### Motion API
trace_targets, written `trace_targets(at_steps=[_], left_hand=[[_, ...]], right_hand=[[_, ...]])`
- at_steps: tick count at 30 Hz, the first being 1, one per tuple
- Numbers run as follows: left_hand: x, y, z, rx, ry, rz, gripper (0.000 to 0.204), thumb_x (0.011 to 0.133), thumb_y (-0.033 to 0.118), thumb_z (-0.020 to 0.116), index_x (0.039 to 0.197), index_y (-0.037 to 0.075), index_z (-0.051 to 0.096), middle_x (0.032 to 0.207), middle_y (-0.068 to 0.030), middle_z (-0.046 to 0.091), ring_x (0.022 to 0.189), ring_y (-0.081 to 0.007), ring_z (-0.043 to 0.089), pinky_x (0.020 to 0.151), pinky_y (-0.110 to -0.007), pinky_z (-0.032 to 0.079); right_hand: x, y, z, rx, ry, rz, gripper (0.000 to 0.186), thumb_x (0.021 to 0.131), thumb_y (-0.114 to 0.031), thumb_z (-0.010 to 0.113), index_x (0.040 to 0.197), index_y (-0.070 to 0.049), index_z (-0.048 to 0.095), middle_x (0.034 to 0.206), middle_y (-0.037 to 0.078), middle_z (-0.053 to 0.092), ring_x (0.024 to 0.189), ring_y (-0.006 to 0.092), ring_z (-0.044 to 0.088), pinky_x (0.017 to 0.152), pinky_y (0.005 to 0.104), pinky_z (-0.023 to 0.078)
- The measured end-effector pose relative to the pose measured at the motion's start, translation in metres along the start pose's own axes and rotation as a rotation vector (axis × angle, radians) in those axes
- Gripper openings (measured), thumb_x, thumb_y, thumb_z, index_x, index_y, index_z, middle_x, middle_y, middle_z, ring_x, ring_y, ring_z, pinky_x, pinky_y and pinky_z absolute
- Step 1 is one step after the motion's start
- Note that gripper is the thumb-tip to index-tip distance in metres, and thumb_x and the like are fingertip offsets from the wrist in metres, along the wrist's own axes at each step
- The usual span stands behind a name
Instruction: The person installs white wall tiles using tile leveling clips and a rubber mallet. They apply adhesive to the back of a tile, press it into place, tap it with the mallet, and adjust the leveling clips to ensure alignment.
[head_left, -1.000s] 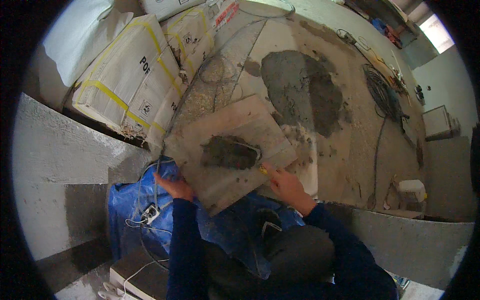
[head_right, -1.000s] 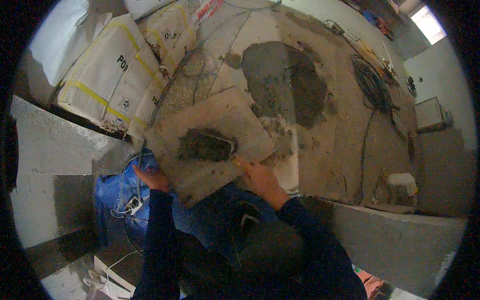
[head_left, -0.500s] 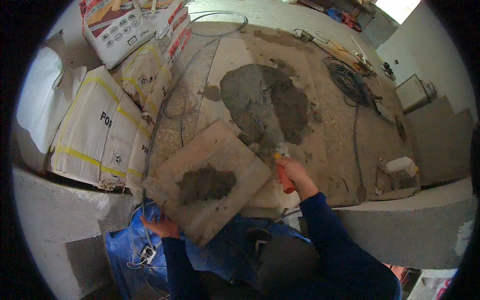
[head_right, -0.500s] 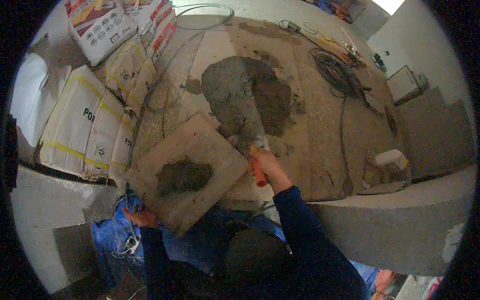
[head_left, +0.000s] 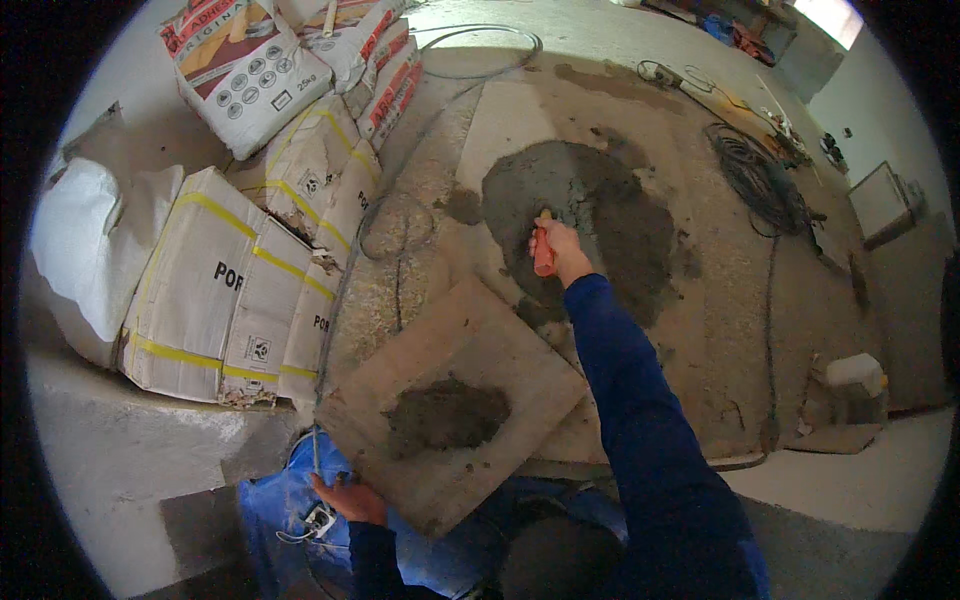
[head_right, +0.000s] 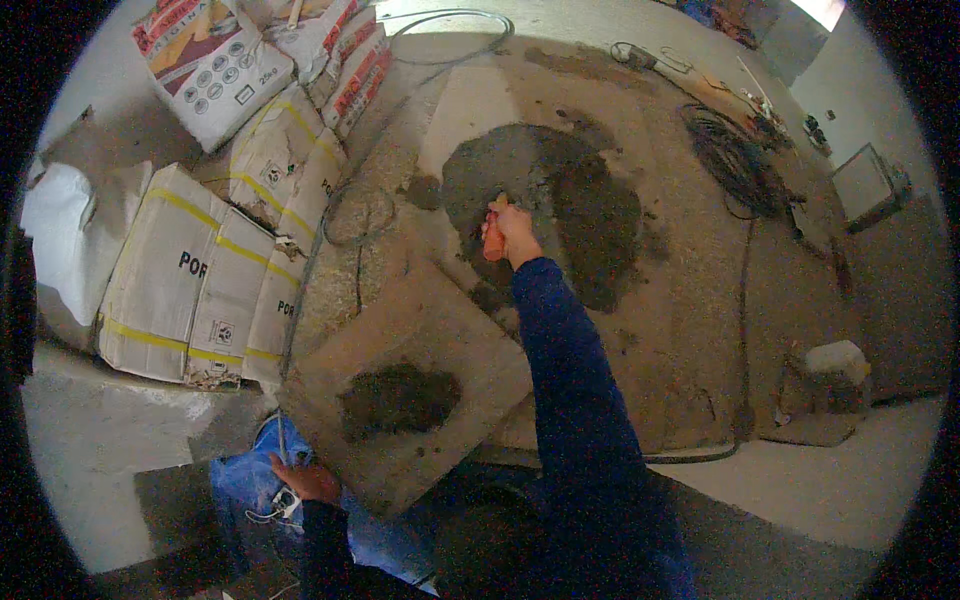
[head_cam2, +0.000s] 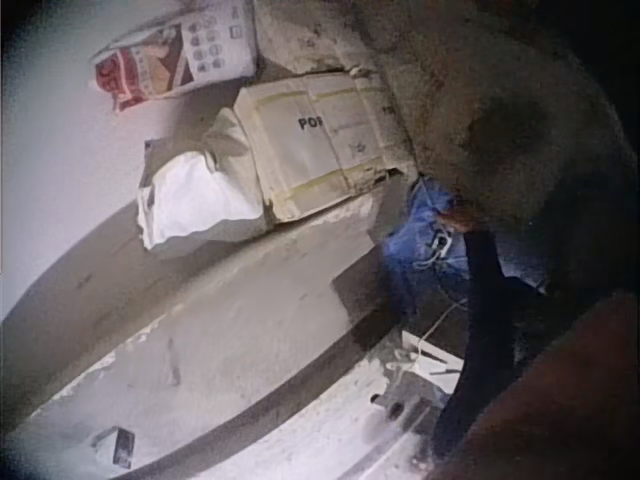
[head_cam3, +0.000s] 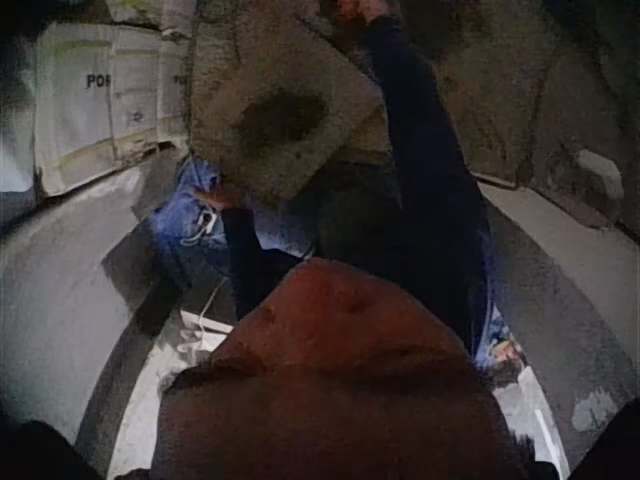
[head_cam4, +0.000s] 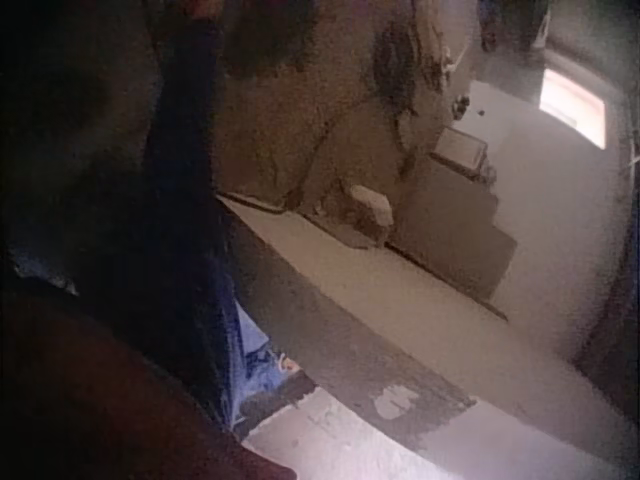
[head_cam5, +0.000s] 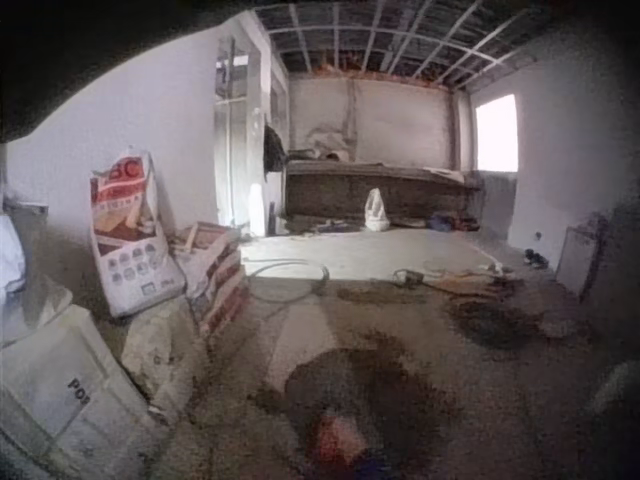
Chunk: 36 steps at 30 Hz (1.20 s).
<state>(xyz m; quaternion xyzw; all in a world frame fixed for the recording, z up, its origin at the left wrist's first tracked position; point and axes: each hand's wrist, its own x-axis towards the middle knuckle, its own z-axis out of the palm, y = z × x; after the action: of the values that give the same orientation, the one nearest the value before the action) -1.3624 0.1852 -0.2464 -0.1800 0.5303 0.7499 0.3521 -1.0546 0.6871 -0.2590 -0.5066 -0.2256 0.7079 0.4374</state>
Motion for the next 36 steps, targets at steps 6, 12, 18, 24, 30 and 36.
trace_targets(at_steps=[6,12,18,24,30,36], left_hand=[[-0.022,-0.002,0.001,-0.055,-0.001,-0.026,0.119,0.084,0.077,0.06,0.165,0.009,0.005,0.152,-0.0197,0.032,0.141,-0.0414,0.037,0.117,-0.059,0.029],[-0.01,-0.001,-0.004,-0.013,0.031,0.025,0.115,0.085,0.078,0.056,0.165,0.011,0.008,0.153,-0.0191,0.034,0.141,-0.0402,0.038,0.116,-0.06,0.029],[0.004,-0.002,0.001,-0.03,0.004,-0.013,0.114,0.085,0.078,0.055,0.164,0.008,0.012,0.15,-0.0209,0.039,0.139,-0.0393,0.039,0.114,-0.06,0.032],[0.011,-0.005,0.01,-0.123,-0.021,-0.098,0.11,0.084,0.079,0.058,0.163,0.015,0.016,0.152,-0.0209,0.036,0.137,-0.04,0.04,0.112,-0.061,0.035],[0.01,-0.015,0.012,-0.075,0.053,0.05,0.106,0.084,0.079,0.059,0.159,0.015,0.022,0.15,-0.02,0.035,0.133,-0.0389,0.042,0.112,-0.06,0.034],[0.007,-0.014,0.018,-0.028,0.022,0.158,0.108,0.082,0.081,0.058,0.156,0.009,0.025,0.146,-0.0184,0.039,0.131,-0.0373,0.043,0.113,-0.057,0.032]], right_hand=[[-0.013,-0.013,-0.022,0.17,-0.161,-0.04,0.015,0.098,-0.016,0.066,0.094,-0.005,0.057,0.078,0.007,0.061,0.058,0.0192,0.059,0.05,0.036,0.05],[-0.158,-0.068,-0.002,-0.307,-0.093,-0.416,0.021,0.096,-0.02,0.068,0.109,-0.005,0.061,0.081,0.005,0.063,0.057,0.0163,0.06,0.048,0.0332,0.05],[-0.3,-0.009,0.004,-0.404,-0.234,-0.725,0.075,0.096,-0.012,0.065,0.163,-0.009,0.032,0.09,0.009,0.064,0.062,0.0169,0.061,0.055,0.034,0.054],[-0.355,0.119,-0.039,-1.669,-0.176,-0.652,0.083,0.086,-0.009,0.07,0.161,-0.02,0.037,0.106,0.019,0.068,0.08,0.036,0.069,0.071,0.0455,0.057],[-0.377,0.087,-0.045,-1.165,-0.366,-0.619,0.071,0.095,-0.014,0.068,0.16,-0.016,0.039,0.098,0.014,0.066,0.076,0.0231,0.068,0.066,0.0387,0.056],[-0.333,0.048,-0.068,-0.459,0.042,-0.303,0.052,0.102,-0.023,0.063,0.149,-0.005,0.049,0.089,0.007,0.065,0.061,0.0187,0.062,0.054,0.0341,0.053]])
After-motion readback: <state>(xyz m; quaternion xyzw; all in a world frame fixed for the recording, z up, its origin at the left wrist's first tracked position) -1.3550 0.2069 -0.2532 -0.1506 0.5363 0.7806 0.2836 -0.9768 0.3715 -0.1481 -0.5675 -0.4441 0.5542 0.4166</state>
